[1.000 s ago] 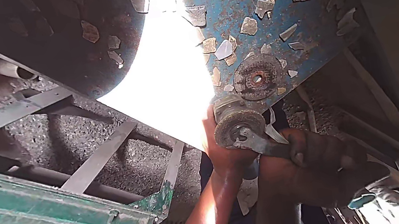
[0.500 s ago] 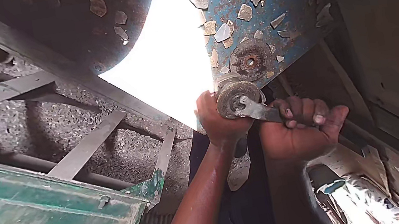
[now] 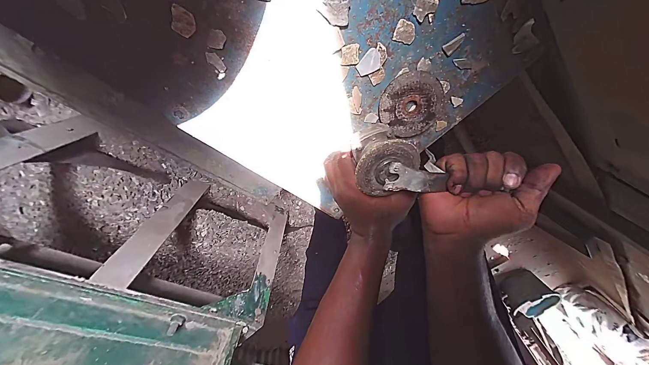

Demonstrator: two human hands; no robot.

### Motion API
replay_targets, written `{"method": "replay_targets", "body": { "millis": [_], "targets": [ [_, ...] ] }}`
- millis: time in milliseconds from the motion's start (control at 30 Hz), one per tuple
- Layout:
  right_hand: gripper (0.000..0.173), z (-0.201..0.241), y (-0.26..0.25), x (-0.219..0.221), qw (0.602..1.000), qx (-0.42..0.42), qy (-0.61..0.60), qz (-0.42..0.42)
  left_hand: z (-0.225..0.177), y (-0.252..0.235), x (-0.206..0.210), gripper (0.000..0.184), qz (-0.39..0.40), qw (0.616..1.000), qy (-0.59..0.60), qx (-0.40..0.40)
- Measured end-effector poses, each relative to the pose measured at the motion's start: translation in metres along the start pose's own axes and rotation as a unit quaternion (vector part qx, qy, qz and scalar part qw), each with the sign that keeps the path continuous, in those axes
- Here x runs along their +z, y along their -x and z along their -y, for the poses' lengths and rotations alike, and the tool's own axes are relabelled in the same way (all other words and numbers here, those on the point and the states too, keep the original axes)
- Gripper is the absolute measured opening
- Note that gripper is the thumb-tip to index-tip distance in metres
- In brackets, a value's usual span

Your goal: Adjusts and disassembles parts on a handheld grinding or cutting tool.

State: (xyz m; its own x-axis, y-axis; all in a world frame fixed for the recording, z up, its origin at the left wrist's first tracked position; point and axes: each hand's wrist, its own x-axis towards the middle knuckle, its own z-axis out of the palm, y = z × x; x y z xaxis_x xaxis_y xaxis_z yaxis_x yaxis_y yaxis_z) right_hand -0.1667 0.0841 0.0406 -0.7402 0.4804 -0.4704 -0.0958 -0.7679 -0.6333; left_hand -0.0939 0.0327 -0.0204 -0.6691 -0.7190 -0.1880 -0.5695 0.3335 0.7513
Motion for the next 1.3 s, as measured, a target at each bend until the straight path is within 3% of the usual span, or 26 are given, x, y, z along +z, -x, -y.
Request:
{"method": "replay_targets", "body": {
  "millis": [233, 400, 867, 1000, 1300],
  "targets": [
    [0.074, -0.002, -0.001, -0.001, 1.0, 0.0, -0.015, 0.02, 0.003, 0.003, 0.001, 0.081, -0.008, 1.0, 0.011, 0.003],
    [0.071, -0.002, -0.003, -0.002, 0.999, -0.004, -0.035, 0.041, 0.007, 0.005, 0.001, 0.082, 0.003, 0.998, 0.057, 0.003],
    [0.067, 0.003, -0.019, -0.006, 0.986, 0.094, -0.083, 0.105, 0.007, 0.007, 0.001, 0.075, 0.015, 0.999, 0.045, 0.003],
    [0.058, 0.002, -0.017, -0.003, 0.985, 0.088, -0.089, 0.116, 0.007, 0.01, 0.001, 0.077, 0.007, 0.997, 0.073, 0.0],
    [0.057, 0.004, -0.006, -0.001, 0.993, 0.044, -0.043, 0.098, 0.008, 0.008, 0.0, 0.078, 0.022, 0.998, 0.059, -0.013]
  ]
}}
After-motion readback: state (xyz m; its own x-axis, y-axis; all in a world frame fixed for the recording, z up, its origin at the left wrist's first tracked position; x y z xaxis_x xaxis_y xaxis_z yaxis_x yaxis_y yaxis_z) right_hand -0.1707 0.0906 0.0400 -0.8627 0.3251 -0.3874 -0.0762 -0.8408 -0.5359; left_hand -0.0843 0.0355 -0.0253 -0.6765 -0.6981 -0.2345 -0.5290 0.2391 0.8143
